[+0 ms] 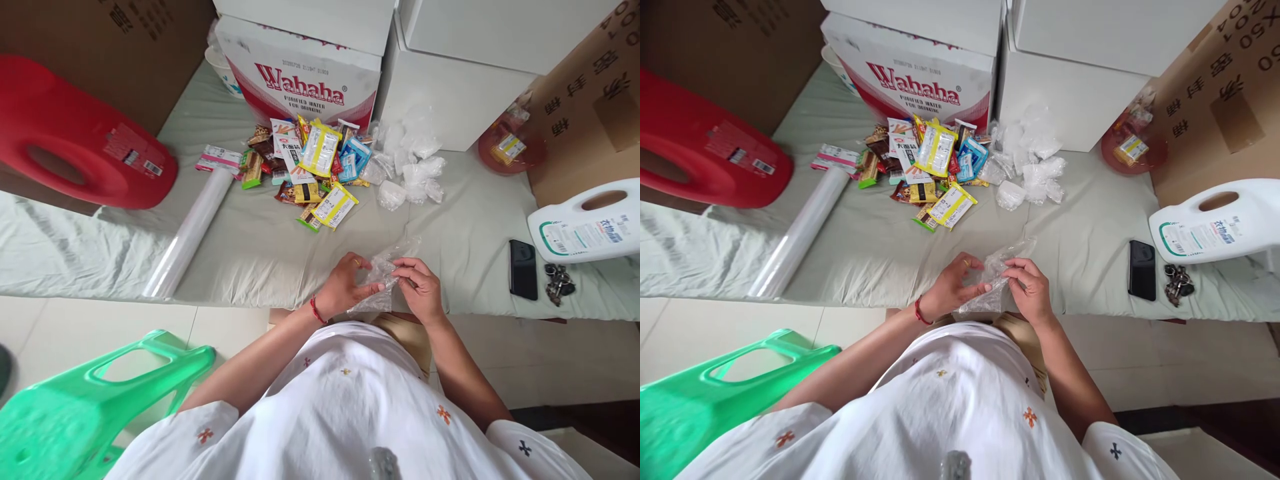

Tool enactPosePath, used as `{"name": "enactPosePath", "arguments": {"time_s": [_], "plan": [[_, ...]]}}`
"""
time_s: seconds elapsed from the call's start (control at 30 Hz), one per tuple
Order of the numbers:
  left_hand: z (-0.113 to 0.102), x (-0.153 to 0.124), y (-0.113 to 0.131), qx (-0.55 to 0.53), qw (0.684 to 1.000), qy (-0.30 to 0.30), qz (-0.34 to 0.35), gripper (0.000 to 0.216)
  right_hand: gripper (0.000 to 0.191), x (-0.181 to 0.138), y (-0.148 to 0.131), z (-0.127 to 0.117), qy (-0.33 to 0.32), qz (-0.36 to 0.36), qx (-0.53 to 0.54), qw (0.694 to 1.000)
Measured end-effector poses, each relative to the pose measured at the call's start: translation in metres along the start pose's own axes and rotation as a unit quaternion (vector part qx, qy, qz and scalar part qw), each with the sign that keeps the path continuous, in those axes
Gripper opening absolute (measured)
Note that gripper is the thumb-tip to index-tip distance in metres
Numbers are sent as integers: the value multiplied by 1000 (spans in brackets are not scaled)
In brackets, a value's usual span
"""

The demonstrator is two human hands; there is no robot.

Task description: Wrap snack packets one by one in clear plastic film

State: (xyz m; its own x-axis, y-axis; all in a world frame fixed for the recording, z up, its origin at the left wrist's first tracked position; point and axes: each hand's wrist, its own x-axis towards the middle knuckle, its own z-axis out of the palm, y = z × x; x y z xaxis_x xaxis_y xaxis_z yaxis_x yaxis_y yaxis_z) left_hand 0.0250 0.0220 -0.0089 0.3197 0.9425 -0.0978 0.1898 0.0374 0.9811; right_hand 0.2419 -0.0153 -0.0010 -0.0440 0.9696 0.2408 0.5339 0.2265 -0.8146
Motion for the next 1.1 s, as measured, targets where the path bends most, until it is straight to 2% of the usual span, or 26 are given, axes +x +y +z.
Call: {"name": "enactPosePath", "arguments": {"time_s": [0.07,0.13,0.23,0.3,0.43,0.63,0.77,0.9,0.93,0.97,1.07,1.1], "plan": [[1,1,-4,-14,999,27,-28,28,23,1,-1,-1,1,-3,15,1000],[-3,4,-9,-90,992,57,-72,26,22,1,2,-5,0,5,37,999],[-16,9,-11,-233,956,106,-141,31,16,-3,11,-13,7,27,77,997],[-22,12,-12,-274,934,153,-169,34,12,-6,18,-17,19,40,100,994],[-26,18,-15,-256,927,216,-171,31,12,-10,30,-20,26,57,123,990],[-31,22,-18,-235,940,212,-129,27,8,-4,38,-29,112,105,107,982],[-29,20,-17,-236,944,192,-131,26,55,12,21,-32,81,82,93,989],[-29,18,-18,-237,944,187,-130,28,92,36,6,-25,-46,63,44,996],[-31,18,-18,-238,945,184,-130,28,91,41,5,-22,-76,62,25,995],[-33,18,-19,-238,945,182,-129,29,82,46,4,-20,-100,61,8,993],[-44,16,-20,-247,943,184,-124,32,29,55,6,-19,-125,52,8,991],[-49,16,-21,-256,941,186,-122,34,19,55,8,-22,-117,48,32,991]]}}
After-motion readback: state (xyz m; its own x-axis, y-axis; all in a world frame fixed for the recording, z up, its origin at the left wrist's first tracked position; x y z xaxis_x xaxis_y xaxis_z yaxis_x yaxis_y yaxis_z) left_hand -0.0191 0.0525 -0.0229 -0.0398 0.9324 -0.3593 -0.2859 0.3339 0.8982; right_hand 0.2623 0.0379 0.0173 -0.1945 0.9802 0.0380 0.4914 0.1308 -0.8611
